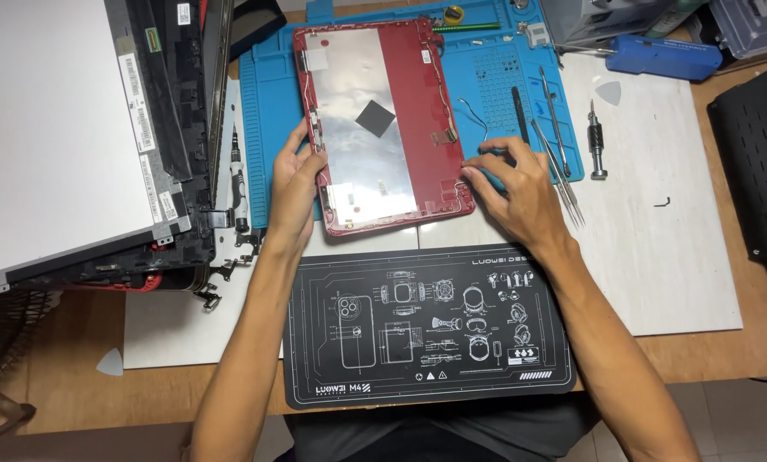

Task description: Routing and seating internal cables into the guide channels of a laptop display assembly.

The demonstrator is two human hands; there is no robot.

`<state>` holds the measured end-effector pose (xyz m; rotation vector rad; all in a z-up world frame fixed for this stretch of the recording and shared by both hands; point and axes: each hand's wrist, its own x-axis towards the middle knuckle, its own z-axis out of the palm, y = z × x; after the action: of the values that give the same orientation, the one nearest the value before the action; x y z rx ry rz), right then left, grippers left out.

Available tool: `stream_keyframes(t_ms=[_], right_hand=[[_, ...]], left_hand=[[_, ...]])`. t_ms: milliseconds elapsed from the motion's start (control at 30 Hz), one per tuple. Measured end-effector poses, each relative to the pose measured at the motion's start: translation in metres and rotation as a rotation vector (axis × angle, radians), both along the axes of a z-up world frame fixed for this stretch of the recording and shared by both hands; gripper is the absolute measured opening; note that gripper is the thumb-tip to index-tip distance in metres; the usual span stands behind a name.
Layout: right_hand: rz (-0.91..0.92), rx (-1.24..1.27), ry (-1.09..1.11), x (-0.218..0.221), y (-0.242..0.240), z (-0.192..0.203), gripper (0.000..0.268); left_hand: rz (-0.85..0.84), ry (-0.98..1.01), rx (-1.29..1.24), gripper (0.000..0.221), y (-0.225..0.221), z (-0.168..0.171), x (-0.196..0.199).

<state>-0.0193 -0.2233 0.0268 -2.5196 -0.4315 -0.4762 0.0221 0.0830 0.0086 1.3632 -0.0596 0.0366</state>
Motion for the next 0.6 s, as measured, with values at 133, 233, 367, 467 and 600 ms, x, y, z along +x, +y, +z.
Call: stream_keyframes(t_ms=[133,233,367,467,600], right_hand=[[0.021,0.036,-0.025,0.001,-0.005,-0.003,0.012],[0.037,0.043,-0.042,0.003,-0.009,-0.012,0.013],[0.081,0.054,-0.086,0.005,-0.01,-0.021,0.013],[0.109,0.066,-0.078,0.006,-0.01,-0.028,0.013],[0.12,0.056,-0.066,0.005,-0.008,-0.025,0.013]], left_hand=[[-0.032,0.092,-0.052,0.067,0.015,-0.027,0.004],[-0.035,0.138,-0.103,0.069,0.022,-0.04,0.005],[-0.052,0.152,-0.017,0.068,0.024,-0.038,-0.004],[-0.058,0.14,0.07,0.067,0.017,-0.023,-0.012],[-0.046,0.103,0.178,0.066,0.001,0.016,-0.031]])
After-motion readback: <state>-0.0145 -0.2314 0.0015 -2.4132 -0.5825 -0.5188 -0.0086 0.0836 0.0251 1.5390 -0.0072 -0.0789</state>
